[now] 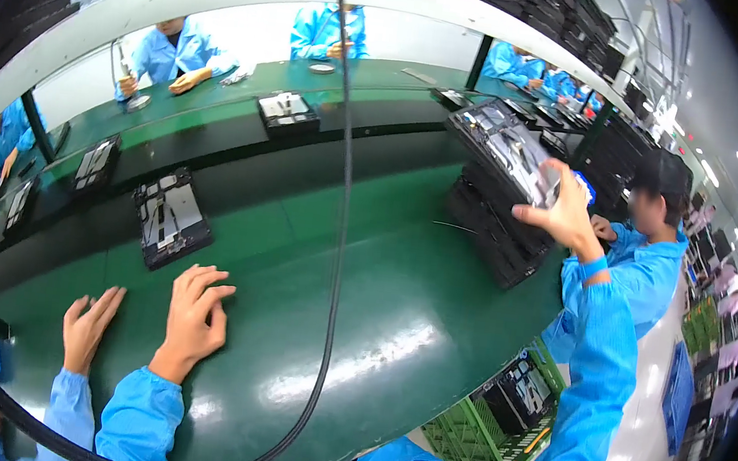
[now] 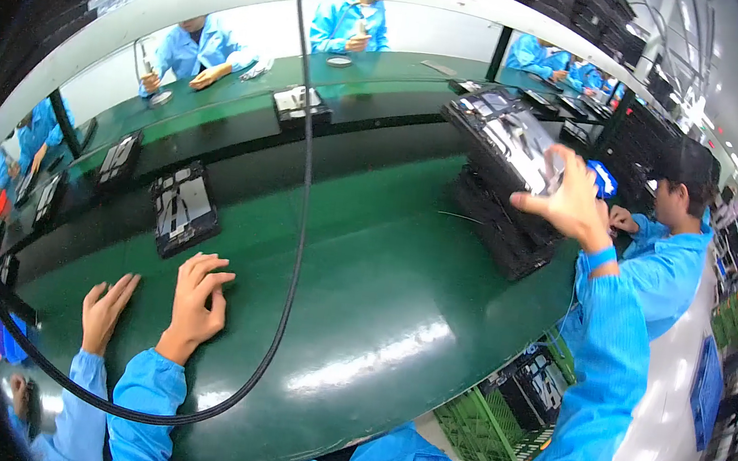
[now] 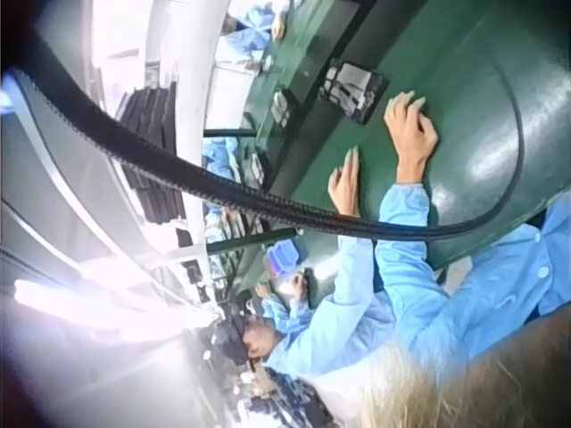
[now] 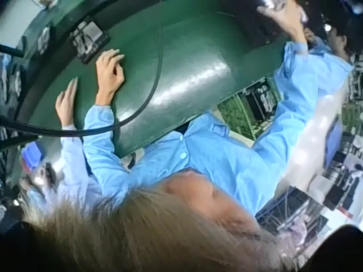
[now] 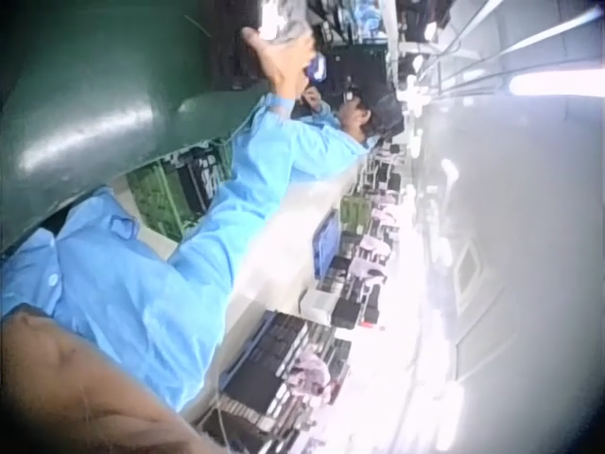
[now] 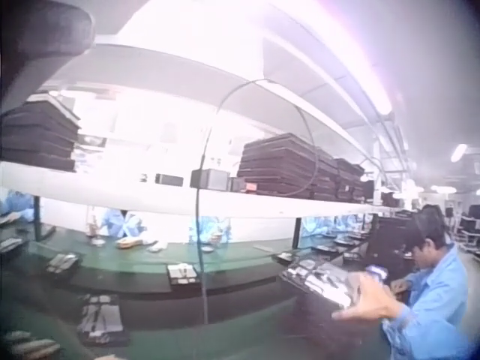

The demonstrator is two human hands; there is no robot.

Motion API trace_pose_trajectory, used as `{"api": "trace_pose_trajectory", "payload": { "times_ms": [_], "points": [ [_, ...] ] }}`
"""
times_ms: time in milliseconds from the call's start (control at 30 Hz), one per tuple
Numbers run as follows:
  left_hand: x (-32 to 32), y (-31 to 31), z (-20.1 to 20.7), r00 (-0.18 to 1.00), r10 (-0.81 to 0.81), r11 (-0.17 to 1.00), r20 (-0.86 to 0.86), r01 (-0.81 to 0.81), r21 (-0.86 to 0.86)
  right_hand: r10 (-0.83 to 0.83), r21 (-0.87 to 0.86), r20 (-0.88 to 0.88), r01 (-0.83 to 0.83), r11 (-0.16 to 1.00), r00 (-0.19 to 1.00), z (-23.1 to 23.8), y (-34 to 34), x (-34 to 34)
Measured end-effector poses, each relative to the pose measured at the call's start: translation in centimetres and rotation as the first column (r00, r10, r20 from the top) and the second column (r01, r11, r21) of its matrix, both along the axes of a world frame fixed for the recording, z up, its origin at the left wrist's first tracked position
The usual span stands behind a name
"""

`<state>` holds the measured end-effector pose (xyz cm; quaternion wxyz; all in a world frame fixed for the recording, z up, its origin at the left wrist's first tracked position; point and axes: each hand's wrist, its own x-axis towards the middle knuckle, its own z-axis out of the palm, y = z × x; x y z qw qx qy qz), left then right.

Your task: The person assembles a tablet by hand, connecting internal components, circuitry, and wires to a tablet frame.

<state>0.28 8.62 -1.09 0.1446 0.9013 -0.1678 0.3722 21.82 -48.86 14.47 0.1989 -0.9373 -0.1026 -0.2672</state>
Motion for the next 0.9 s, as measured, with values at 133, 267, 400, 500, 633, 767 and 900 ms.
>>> {"api": "trace_pose_trajectory", "payload": {
  "times_ms": [133,267,400,500,633,767,900],
  "points": [
    [-2.1,-4.9,0.1,0.996,-0.059,0.968,-0.065,0.042,-0.246,0.356,0.1,-0.053,-0.35,0.931,0.933,-5.8,7.7,-6.8],
    [-4.1,-8.4,0.6,0.952,-0.197,0.94,-0.235,0.115,-0.321,0.448,0.057,-0.123,-0.444,0.894,0.886,-12.5,15.3,-15.6],
    [-5.0,-7.8,-0.1,0.927,-0.116,0.952,-0.357,0.0,-0.307,0.517,-0.096,-0.424,-0.604,0.791,0.744,-12.1,17.0,-19.9],
    [-5.1,-7.0,0.3,0.923,-0.068,0.927,-0.38,-0.082,-0.365,0.565,-0.208,-0.6,-0.792,0.574,0.567,-8.4,15.8,-23.0],
    [-4.3,-5.7,1.1,0.892,-0.136,0.927,-0.431,-0.038,-0.372,0.595,-0.102,-0.682,-0.861,0.499,0.426,-5.2,17.7,-22.8],
    [-4.0,-5.3,1.1,0.877,-0.246,0.903,-0.413,0.053,-0.426,0.877,0.294,-0.286,-0.836,0.464,0.386,-7.9,23.3,-17.3],
    [-4.3,-5.1,1.3,0.825,-0.317,0.857,-0.468,0.038,-0.513,0.895,0.17,-0.08,-0.879,0.445,0.438,-12.4,28.9,-13.6]
  ]
}}
